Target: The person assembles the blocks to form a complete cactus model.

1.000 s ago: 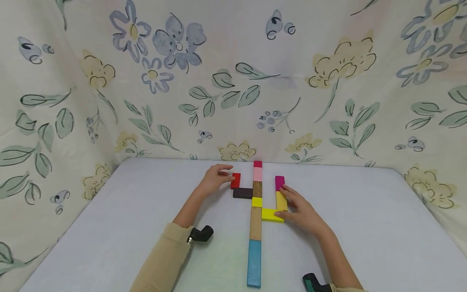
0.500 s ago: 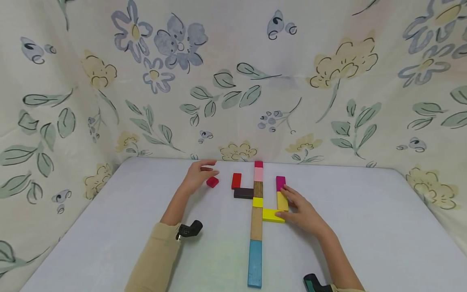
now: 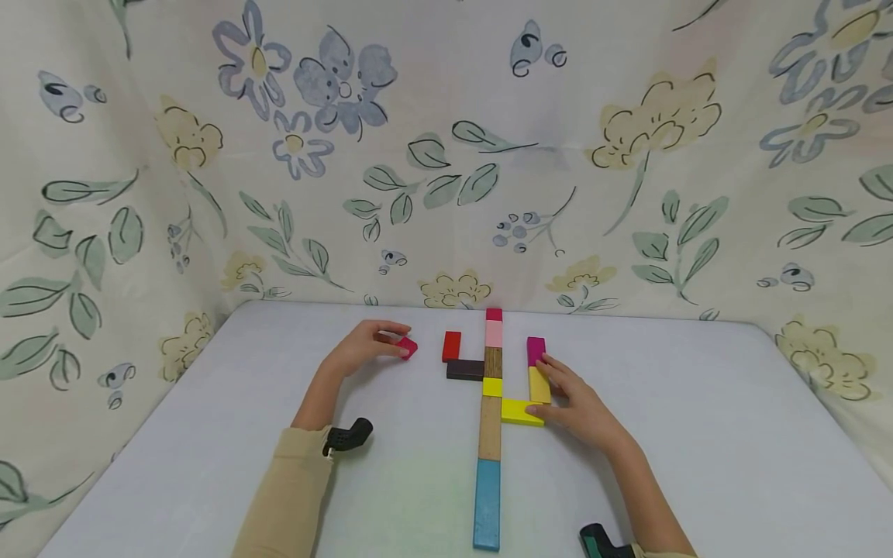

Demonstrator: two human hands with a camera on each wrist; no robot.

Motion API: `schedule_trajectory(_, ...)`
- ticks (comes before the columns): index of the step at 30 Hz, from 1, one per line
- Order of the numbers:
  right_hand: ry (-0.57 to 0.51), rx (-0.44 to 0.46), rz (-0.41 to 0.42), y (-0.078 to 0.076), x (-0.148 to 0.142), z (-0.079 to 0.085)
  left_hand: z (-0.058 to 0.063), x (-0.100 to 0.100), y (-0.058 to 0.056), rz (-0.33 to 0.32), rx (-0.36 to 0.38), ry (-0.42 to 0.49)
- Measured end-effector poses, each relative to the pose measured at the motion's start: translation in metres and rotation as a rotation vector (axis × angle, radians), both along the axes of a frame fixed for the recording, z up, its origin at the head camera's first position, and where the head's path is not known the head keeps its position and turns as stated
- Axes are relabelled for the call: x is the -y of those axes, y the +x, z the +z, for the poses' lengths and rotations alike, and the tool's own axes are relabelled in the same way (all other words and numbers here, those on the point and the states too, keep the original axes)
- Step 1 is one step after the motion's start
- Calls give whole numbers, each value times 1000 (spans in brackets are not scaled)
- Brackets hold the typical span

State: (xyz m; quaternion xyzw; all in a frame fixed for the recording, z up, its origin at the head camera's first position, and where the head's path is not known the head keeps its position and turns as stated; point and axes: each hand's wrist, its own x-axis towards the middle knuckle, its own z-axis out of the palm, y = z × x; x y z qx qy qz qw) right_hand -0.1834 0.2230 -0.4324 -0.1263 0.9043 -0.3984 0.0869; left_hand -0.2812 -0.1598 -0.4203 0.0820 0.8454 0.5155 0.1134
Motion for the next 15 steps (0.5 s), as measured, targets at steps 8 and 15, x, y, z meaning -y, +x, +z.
schedule_trajectory(8,11,-6,6,0,0,0,-6,1,-2,-37,-42,-49)
schedule_trajectory(15,-1,-9,4,0,0,0,-10,0,-4,-17,-65,-62)
